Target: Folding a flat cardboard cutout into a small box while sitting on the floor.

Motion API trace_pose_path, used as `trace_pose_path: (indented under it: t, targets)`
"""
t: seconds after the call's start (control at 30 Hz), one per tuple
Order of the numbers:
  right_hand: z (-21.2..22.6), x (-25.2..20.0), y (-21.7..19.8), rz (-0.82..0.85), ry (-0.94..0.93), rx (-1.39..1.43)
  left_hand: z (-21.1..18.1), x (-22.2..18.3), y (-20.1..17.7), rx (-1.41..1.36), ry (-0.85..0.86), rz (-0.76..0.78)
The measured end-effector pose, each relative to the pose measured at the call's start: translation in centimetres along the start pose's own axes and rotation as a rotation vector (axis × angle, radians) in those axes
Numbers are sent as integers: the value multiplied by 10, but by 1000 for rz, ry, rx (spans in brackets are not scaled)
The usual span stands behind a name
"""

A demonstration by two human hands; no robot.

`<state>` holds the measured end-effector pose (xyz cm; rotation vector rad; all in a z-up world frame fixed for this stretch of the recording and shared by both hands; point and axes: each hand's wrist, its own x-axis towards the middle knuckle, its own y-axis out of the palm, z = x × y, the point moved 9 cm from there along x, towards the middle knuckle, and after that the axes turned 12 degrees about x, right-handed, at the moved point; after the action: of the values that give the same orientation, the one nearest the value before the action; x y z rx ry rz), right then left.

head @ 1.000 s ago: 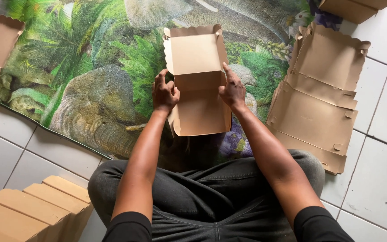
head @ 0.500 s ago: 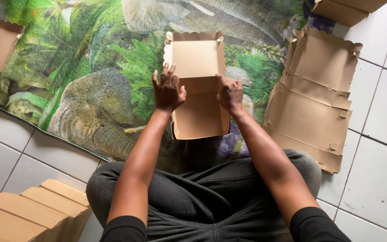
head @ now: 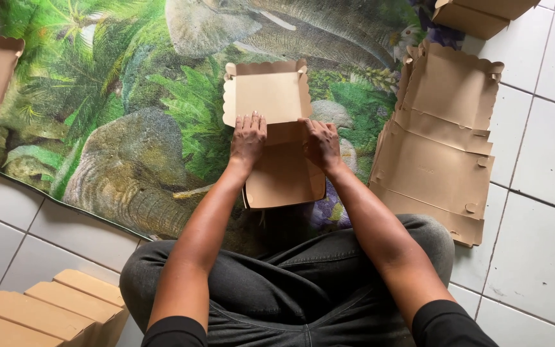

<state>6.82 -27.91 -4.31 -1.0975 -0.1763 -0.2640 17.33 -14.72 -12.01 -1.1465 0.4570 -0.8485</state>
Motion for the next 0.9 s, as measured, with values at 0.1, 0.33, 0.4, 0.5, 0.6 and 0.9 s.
trace_pose_path:
  t: [0.1, 0.33, 0.4, 0.5, 0.6, 0.9]
  targets:
    - [0, 0, 4, -4, -18, 29, -2, -5, -25, 105, -53, -431]
    - [5, -1, -3, -66, 24, 135, -6, -20, -53, 167, -101, -587]
    - [8, 1, -11, -80, 48, 173, -8, -22, -54, 172, -114, -583]
    - [11, 2, -29, -50, 146, 296, -13, -25, -54, 173, -117, -568]
    - [3, 1, -54, -44, 301, 428, -12, -29, -71, 177, -133, -571]
    - [4, -68, -96, 16, 509, 435, -17, -10, -40, 93, -56, 21]
